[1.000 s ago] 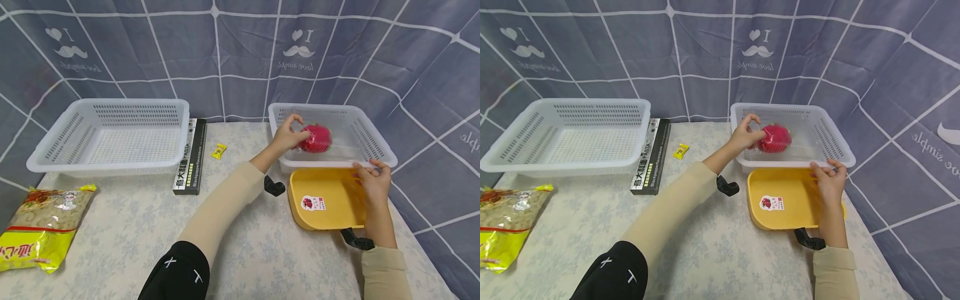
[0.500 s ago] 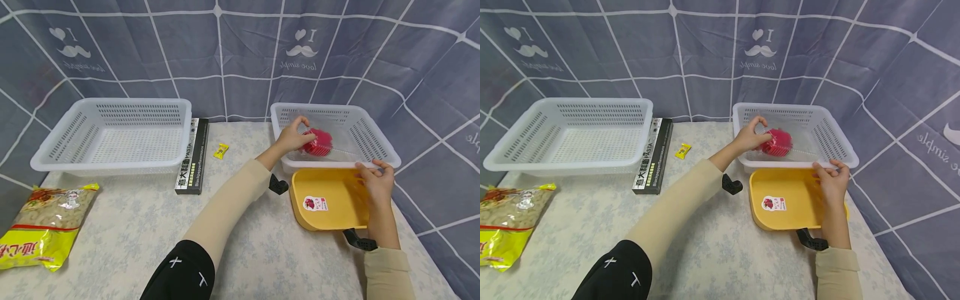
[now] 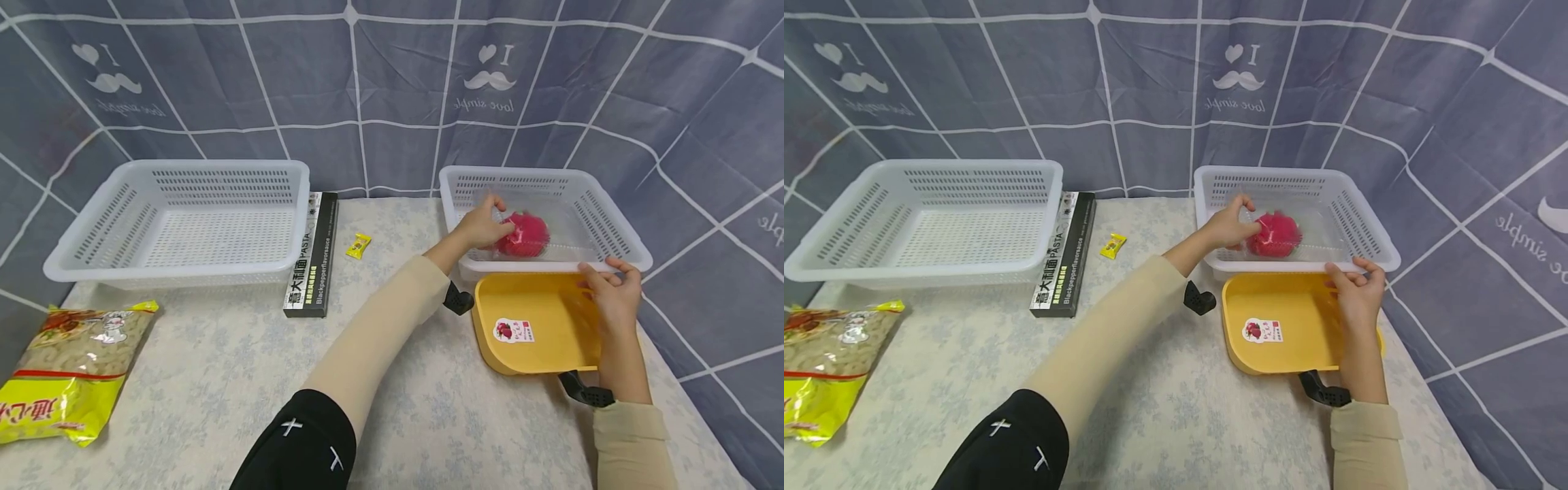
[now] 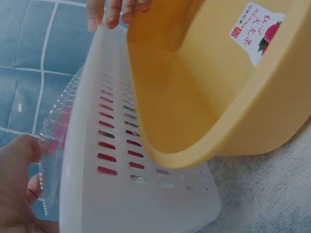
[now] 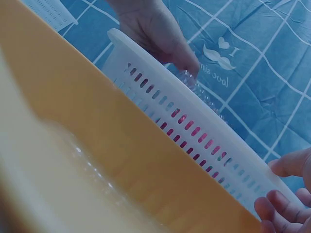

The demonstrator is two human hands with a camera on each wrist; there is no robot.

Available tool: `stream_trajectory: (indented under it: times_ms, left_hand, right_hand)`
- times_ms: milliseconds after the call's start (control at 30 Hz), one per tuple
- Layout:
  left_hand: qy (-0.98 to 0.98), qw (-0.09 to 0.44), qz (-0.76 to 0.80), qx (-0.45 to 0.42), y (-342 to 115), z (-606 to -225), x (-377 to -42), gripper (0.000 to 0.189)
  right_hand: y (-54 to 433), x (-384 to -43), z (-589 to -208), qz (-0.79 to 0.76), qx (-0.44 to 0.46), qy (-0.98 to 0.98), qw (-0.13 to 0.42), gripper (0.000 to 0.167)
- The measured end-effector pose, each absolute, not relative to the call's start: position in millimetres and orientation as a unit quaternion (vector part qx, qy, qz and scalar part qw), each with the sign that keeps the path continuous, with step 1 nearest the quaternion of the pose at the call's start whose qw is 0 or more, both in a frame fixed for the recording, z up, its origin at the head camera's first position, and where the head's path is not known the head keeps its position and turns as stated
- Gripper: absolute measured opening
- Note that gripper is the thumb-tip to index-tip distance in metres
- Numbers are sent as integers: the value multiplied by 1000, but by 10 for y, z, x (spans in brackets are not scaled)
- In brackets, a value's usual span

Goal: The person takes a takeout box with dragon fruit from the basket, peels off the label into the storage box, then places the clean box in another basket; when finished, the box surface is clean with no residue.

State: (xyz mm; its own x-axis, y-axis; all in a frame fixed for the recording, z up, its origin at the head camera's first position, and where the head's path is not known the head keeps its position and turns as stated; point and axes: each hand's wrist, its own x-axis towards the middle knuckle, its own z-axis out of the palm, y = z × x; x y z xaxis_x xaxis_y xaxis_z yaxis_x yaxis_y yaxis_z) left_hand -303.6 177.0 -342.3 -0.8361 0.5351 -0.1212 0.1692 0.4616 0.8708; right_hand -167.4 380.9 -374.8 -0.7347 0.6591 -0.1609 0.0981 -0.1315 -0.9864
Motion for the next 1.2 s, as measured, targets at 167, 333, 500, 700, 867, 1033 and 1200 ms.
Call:
stream_trajectory:
  times_ms: [167,333,500,700,867,1033,1200]
  left_hand:
    - [862,198,413,217,1808,-3430,-2995,32]
    - [887,188,372,200,1826,-3440,-2947,32]
    - [905,173,345,181,1854,-3449,-2918,36]
    - [910,155,337,183,1865,-3459,-2909,38]
    - [909,151,341,186,1851,-3454,-2904,39]
    - [905,139,356,189,1854,-3472,-2896,47]
    - [884,66,411,212,1818,-3524,-2862,52]
  right_hand:
    - [3802,-1672,-3741,683,-305,-632,203,44]
    - [3798,-1671,-3744,685,-304,-633,195,44]
    - [3804,-1675,-3748,687,-303,-631,192,44]
    - [3798,-1677,-3743,689,-300,-630,195,44]
    - [3785,-1666,-3740,689,-299,-630,197,44]
    - [3794,-1675,-3748,688,-302,-630,197,45]
    - [3807,-1677,-3739,691,-303,-625,199,47]
